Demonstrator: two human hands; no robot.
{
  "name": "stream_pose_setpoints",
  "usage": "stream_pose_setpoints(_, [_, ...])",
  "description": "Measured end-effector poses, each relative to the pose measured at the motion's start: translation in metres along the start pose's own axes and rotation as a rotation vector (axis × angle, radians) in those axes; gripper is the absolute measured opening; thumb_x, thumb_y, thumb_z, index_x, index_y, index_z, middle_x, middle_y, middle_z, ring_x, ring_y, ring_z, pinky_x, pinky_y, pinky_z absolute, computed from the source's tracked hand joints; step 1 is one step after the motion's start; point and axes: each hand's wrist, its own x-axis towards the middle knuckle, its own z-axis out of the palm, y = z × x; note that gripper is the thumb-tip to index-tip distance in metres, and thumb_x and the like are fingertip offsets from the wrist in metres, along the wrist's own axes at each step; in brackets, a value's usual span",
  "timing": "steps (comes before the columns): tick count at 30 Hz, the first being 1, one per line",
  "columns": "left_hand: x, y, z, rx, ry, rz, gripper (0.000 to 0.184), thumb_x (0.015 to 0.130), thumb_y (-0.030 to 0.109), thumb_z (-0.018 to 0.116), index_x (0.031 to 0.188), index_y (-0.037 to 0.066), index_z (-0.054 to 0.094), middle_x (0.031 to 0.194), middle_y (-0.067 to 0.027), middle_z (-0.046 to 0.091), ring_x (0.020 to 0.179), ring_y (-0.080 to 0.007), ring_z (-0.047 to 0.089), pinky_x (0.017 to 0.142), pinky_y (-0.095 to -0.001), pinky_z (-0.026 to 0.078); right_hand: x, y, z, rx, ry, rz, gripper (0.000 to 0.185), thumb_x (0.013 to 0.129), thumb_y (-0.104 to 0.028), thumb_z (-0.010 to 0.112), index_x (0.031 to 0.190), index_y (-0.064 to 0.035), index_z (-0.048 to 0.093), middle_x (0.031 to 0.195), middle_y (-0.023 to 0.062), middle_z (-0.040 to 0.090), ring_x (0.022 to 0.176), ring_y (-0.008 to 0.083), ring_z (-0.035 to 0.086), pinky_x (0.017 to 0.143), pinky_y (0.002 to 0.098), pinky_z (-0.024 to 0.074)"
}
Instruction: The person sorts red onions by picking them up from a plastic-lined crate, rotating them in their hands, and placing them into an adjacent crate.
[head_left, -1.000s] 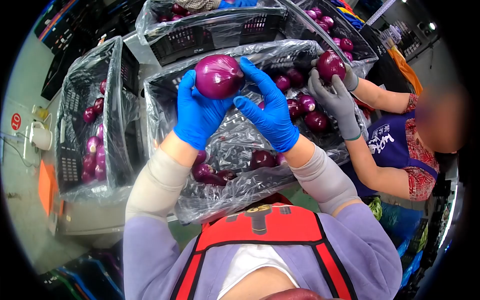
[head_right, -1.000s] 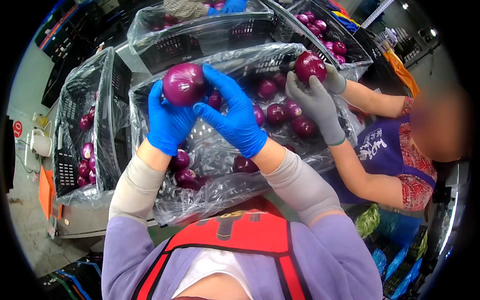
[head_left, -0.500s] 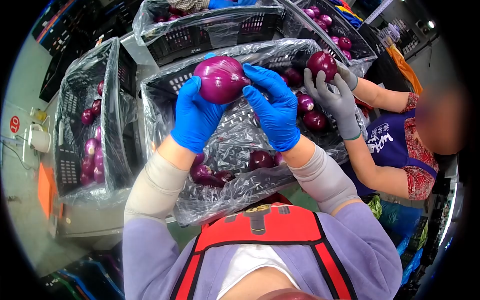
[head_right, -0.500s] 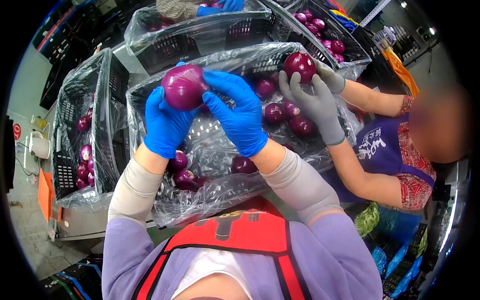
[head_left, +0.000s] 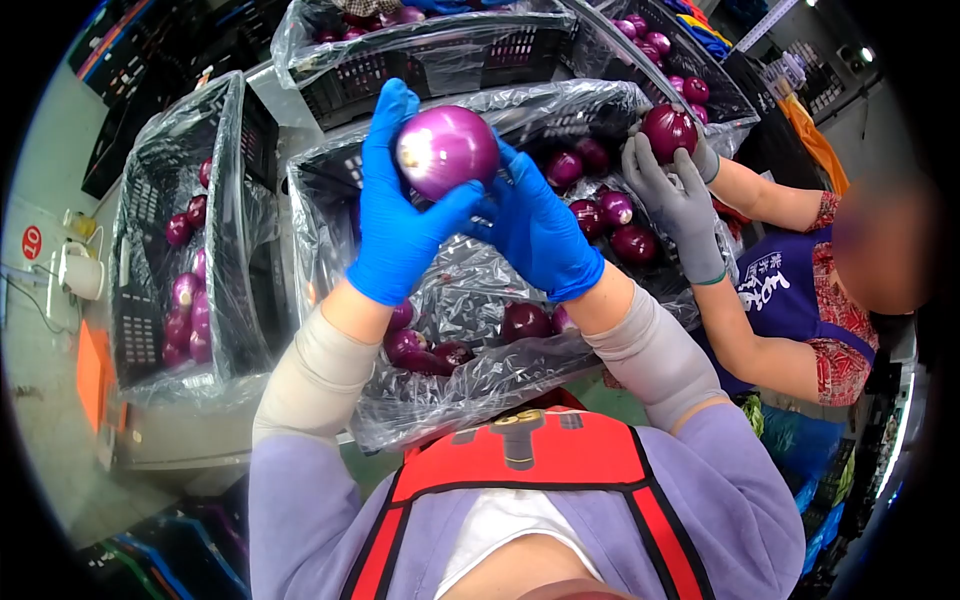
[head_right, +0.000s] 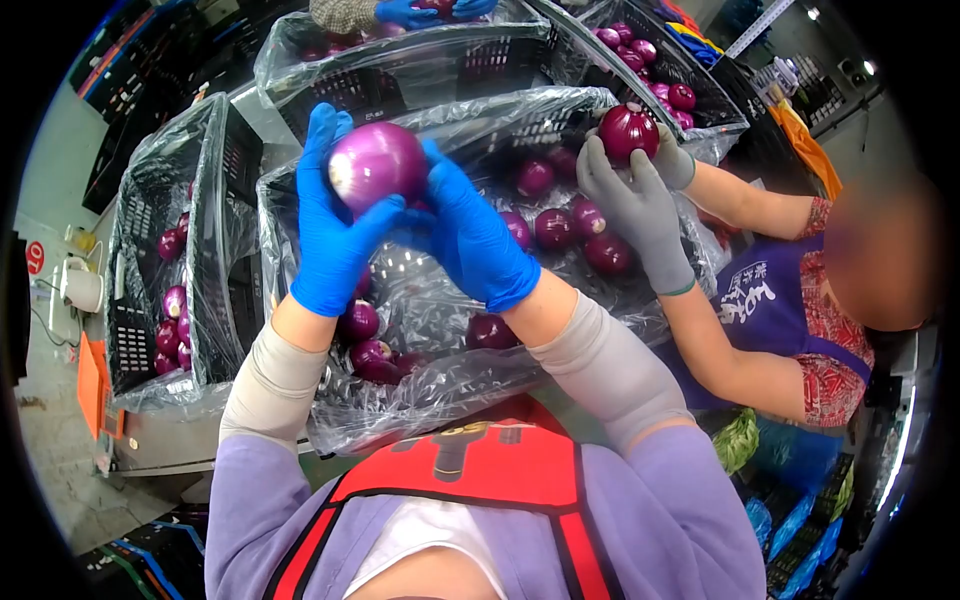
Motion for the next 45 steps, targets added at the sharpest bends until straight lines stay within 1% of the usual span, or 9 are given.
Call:
stream_pose_setpoints(4, [0.000, 0.007, 0.009, 0.054, -0.205, 0.098, 0.114, 0.060, 0.016, 0.086, 0.147, 0.004, 0.013, 0.154, -0.0131, 0.013, 0.135, -0.0268, 0.030, 0.110, -0.0373, 0.028, 0.008, 0.004, -0.011, 0.445, 0.053, 0.136, 0.060, 0.093, -0.048, 0.041, 0.134, -0.0035, 0.040, 0.131, 0.0124, 0.049, 0.117, 0.0254, 0.051, 0.102, 0.0401, 0.0389])
stream_pose_setpoints(11, [-0.003, 0.008, 0.008, 0.076, -0.183, 0.049, 0.115, 0.061, 0.016, 0.085, 0.148, 0.007, 0.010, 0.154, -0.0131, 0.010, 0.131, -0.0272, 0.035, 0.108, -0.0381, 0.031, 0.006, -0.003, -0.018, 0.384, 0.063, 0.028, 0.054, 0.090, -0.039, 0.044, 0.133, -0.0058, 0.042, 0.130, 0.0124, 0.050, 0.118, 0.0255, 0.050, 0.103, 0.0396, 0.0380])
stream_pose_setpoints(14, [-0.009, 0.002, 0.009, -0.170, -0.184, -0.211, 0.110, 0.067, 0.014, 0.082, 0.148, 0.010, 0.009, 0.153, -0.0130, 0.014, 0.129, -0.0266, 0.038, 0.103, -0.0408, 0.037, 0.007, -0.006, -0.017, 0.242, 0.112, -0.161, 0.059, 0.088, -0.032, 0.049, 0.139, -0.0065, 0.034, 0.133, 0.0124, 0.046, 0.122, 0.0260, 0.046, 0.105, 0.0405, 0.0356])
stream_pose_setpoints(17, [-0.008, -0.001, 0.002, -0.468, -0.228, -0.548, 0.085, 0.083, 0.032, 0.069, 0.147, 0.012, 0.018, 0.146, -0.0128, 0.029, 0.123, -0.0262, 0.045, 0.095, -0.0419, 0.045, 0.004, -0.007, -0.021, 0.069, 0.109, -0.363, 0.071, 0.084, -0.023, 0.056, 0.145, -0.0067, 0.023, 0.137, 0.0126, 0.040, 0.126, 0.0257, 0.042, 0.107, 0.0402, 0.0331])
stream_pose_setpoints(20, [-0.003, 0.017, -0.006, -1.007, -0.415, -1.032, 0.070, 0.091, 0.064, 0.032, 0.136, 0.012, 0.039, 0.129, -0.0115, 0.051, 0.105, -0.0241, 0.059, 0.085, -0.0402, 0.051, 0.003, -0.006, -0.023, -0.380, 0.139, -0.555, 0.080, 0.079, -0.018, 0.062, 0.146, -0.0076, 0.020, 0.139, 0.0128, 0.037, 0.125, 0.0254, 0.042, 0.108, 0.0388, 0.0310])
stream_pose_setpoints(25, [-0.004, 0.022, 0.003, -1.043, -0.217, -0.948, 0.065, 0.092, 0.055, 0.042, 0.136, 0.008, 0.039, 0.128, -0.0115, 0.053, 0.111, -0.0225, 0.057, 0.091, -0.0407, 0.049, 0.004, -0.005, -0.025, -1.092, -0.011, -0.736, 0.094, 0.072, -0.019, 0.075, 0.146, -0.0067, 0.018, 0.150, 0.0163, 0.022, 0.132, 0.0266, 0.033, 0.106, 0.0380, 0.0324])
stream_pose_setpoints(32, [-0.003, 0.000, -0.003, -0.597, -0.082, -0.449, 0.086, 0.074, 0.014, 0.076, 0.143, 0.006, 0.027, 0.150, -0.0087, 0.025, 0.135, -0.0226, 0.031, 0.109, -0.0367, 0.031, 0.003, -0.007, -0.021, -0.303, 0.117, -0.334, 0.086, 0.087, -0.034, 0.063, 0.148, -0.0094, 0.008, 0.135, 0.0110, 0.042, 0.116, 0.0208, 0.049, 0.097, 0.0360, 0.0414])
stream_pose_setpoints(38, [-0.002, 0.014, 0.003, -0.437, -0.057, -0.260, 0.101, 0.067, 0.008, 0.081, 0.146, 0.007, 0.018, 0.151, -0.0078, 0.020, 0.132, -0.0225, 0.034, 0.107, -0.0364, 0.035, -0.001, -0.008, -0.016, -0.118, 0.139, -0.044, 0.072, 0.087, -0.052, 0.055, 0.143, -0.0139, 0.030, 0.126, 0.0101, 0.052, 0.105, 0.0202, 0.057, 0.087, 0.0358, 0.0482])
stream_pose_setpoints(45, [-0.004, 0.004, 0.002, -0.278, -0.099, -0.166, 0.105, 0.066, 0.011, 0.082, 0.147, 0.007, 0.015, 0.152, -0.0084, 0.019, 0.132, -0.0224, 0.034, 0.107, -0.0363, 0.035, 0.001, -0.005, -0.015, 0.050, 0.081, 0.115, 0.059, 0.088, -0.048, 0.055, 0.134, -0.0141, 0.043, 0.122, 0.0088, 0.055, 0.103, 0.0194, 0.059, 0.086, 0.0348, 0.0497])
